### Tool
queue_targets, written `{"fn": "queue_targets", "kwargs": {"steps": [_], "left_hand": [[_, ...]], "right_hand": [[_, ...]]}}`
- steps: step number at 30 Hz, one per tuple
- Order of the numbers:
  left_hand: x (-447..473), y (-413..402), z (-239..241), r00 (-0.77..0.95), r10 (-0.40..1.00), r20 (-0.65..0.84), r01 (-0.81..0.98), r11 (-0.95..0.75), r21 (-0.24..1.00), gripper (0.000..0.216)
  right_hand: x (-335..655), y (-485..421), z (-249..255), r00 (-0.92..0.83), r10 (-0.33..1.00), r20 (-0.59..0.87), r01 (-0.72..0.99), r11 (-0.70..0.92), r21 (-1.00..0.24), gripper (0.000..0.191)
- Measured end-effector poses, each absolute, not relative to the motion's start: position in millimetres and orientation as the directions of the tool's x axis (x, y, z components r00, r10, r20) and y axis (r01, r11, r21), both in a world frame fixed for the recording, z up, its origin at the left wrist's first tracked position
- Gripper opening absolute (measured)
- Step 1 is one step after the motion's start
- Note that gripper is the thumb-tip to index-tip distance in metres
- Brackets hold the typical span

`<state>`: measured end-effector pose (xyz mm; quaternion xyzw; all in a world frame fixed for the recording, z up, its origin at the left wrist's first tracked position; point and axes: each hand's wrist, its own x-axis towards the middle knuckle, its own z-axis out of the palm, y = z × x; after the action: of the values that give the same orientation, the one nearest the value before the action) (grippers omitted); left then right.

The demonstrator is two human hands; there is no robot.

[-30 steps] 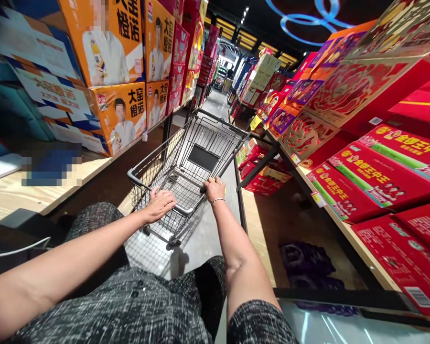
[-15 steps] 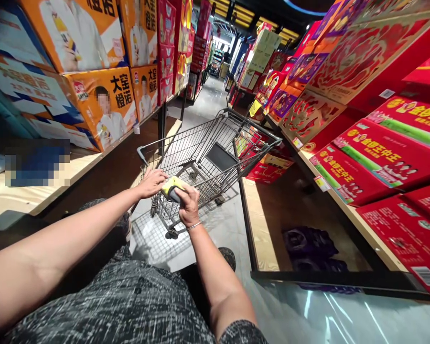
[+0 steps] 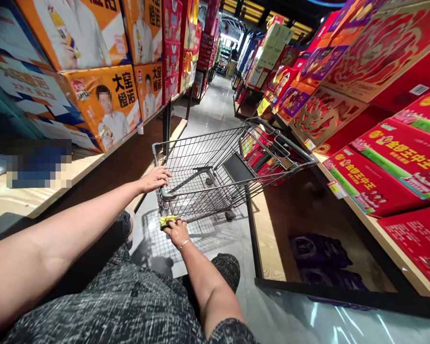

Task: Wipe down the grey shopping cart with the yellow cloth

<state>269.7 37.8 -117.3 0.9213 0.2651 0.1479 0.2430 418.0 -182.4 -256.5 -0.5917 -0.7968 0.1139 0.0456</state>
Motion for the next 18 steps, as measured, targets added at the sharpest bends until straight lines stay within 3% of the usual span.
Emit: {"fn": "queue_targets", "kwargs": {"steps": [2, 4, 9, 11, 15, 18], "left_hand": [[268, 40, -119, 0.811, 0.571, 0.127, 0.442, -0.741, 0.506, 0.026], [266, 40, -117, 0.780, 0.618, 0.101, 0.505, -0.716, 0.482, 0.027], [272, 31, -97, 0.693, 0.711, 0.118, 0.635, -0.680, 0.366, 0.038], [279, 22, -85, 0.709, 0.689, 0.150, 0.602, -0.702, 0.381, 0.042], [292, -7, -69, 0.726, 0.686, 0.045, 0.565, -0.633, 0.528, 0.045], [291, -25, -67, 0.739, 0.674, -0.025, 0.611, -0.654, 0.446, 0.060]], "right_hand": [[427, -185, -257, -0.287, 0.952, -0.107, 0.939, 0.258, -0.228, 0.032], [438, -181, -244, -0.253, 0.967, -0.038, 0.946, 0.239, -0.219, 0.034], [468, -158, -171, -0.066, 0.894, 0.444, 0.955, 0.186, -0.232, 0.034], [474, -148, -151, -0.001, 0.839, 0.544, 0.955, 0.162, -0.248, 0.037], [464, -133, -162, -0.023, 0.851, 0.525, 0.957, 0.171, -0.234, 0.036], [446, -129, -199, -0.112, 0.925, 0.362, 0.968, 0.184, -0.170, 0.033]]}}
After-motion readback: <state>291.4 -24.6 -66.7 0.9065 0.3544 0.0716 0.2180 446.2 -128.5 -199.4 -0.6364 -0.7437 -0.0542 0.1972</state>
